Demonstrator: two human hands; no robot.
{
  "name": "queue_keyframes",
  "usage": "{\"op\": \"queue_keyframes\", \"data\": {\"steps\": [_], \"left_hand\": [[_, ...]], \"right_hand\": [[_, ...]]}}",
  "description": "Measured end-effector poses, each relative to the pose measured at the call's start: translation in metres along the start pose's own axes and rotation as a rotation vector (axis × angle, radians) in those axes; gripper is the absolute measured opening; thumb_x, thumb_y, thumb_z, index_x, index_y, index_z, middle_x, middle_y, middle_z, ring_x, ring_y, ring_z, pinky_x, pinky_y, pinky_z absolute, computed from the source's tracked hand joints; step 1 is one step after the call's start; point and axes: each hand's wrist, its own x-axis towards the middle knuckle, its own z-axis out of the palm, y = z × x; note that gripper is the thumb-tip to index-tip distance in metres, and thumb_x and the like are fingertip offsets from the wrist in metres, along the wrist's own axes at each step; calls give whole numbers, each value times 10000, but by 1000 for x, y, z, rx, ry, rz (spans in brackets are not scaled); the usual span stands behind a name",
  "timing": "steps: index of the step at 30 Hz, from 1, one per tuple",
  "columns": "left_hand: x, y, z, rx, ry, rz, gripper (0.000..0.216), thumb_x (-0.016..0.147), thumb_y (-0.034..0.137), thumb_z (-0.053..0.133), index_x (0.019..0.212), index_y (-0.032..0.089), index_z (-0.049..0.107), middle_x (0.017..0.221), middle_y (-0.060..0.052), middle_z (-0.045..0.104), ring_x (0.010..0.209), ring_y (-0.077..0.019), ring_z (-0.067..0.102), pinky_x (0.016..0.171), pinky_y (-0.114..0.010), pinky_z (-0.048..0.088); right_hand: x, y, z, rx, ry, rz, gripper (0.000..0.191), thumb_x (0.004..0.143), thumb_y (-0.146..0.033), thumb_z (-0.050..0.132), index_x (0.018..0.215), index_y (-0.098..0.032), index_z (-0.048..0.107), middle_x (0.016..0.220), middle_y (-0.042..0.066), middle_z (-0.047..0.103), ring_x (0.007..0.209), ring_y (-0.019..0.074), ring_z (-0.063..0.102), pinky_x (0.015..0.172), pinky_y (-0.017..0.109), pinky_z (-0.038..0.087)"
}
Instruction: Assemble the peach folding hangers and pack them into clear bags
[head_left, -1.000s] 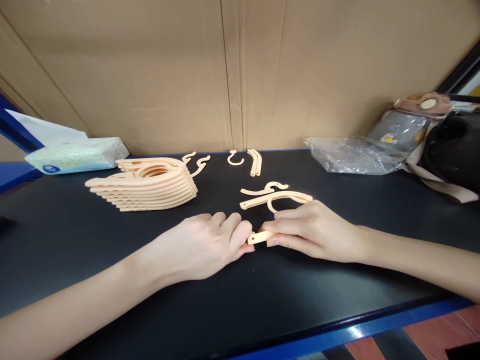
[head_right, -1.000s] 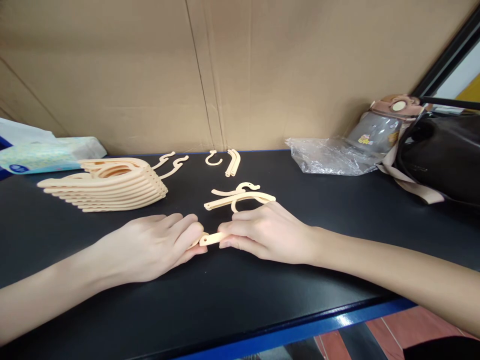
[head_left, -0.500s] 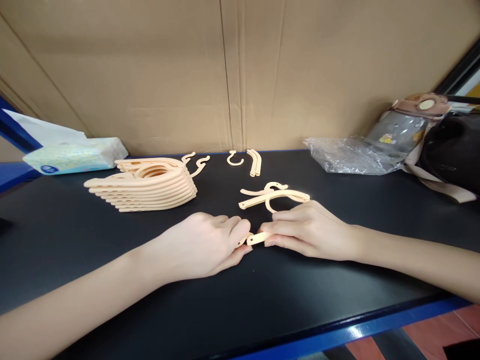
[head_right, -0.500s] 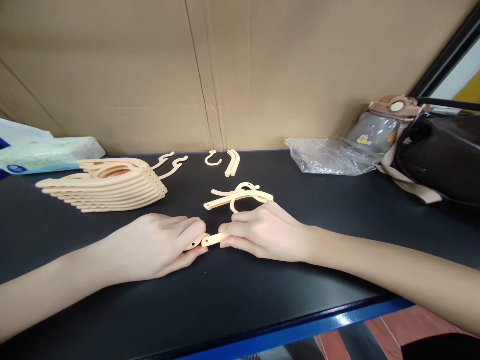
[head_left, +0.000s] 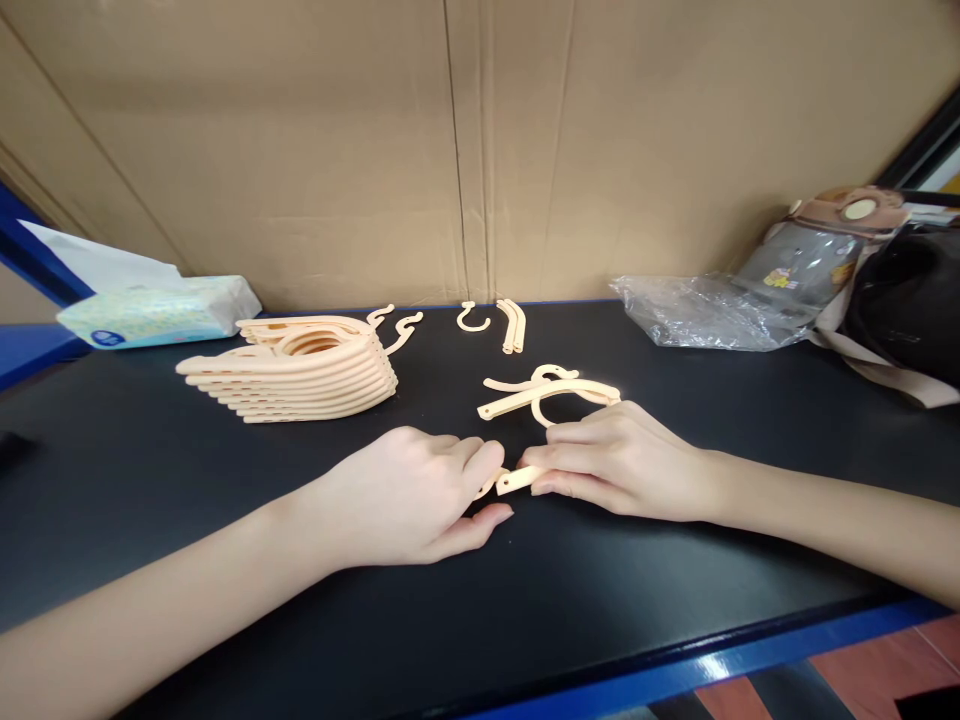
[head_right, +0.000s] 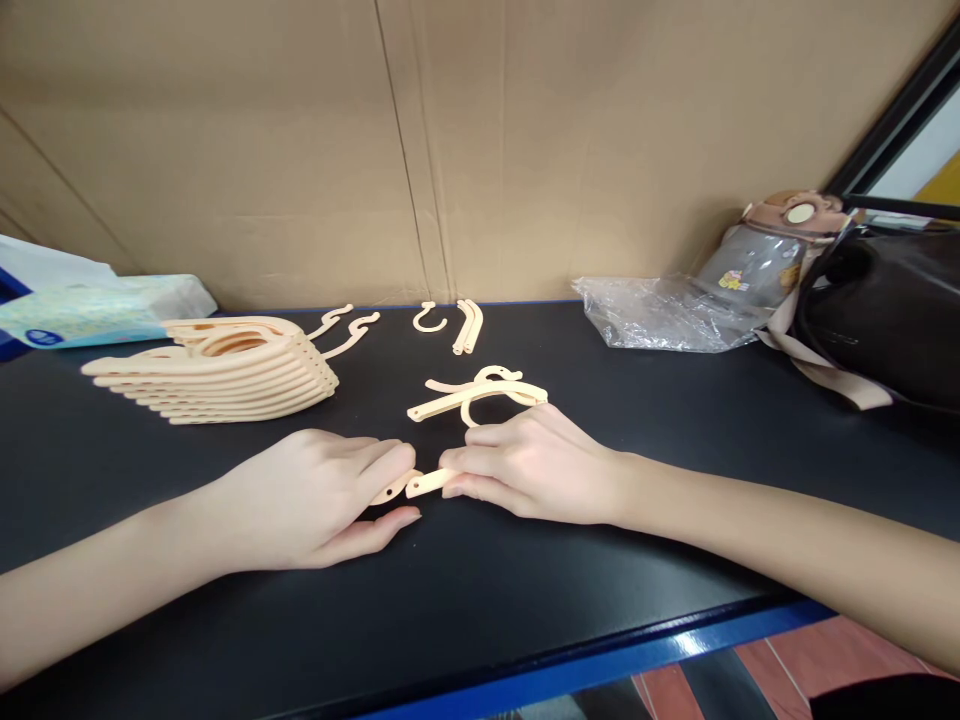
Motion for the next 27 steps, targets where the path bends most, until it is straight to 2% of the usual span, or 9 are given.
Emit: {"op": "queue_keyframes", "data": {"steps": [8,19,27], "left_hand": [[0,1,-2,3,-1,12,194,944,301,441,784,192,432,601,34,541,443,-139,515,419,-258,353],[1,3,-2,54,63,29,315,1008,341,305,765,189,438,584,36,511,425,-135,505,400,-271,325],[6,7,0,-70,79,-47,302,1037,340,292,804,192,415,614,58,522,471,-111,555,428,-244,329]], "right_hand": [[-1,1,1,-2,-15,8,327,1015,-342,420,1102,-178,690,721,-10,590,587,108,484,533,253,301],[0,2,0,10,17,7,299,1007,-335,444,1070,-185,695,717,-13,594,578,100,485,532,244,305],[1,3,0,1,25,-13,320,1020,-328,405,1075,-179,683,742,-4,607,597,104,517,557,230,345]]}}
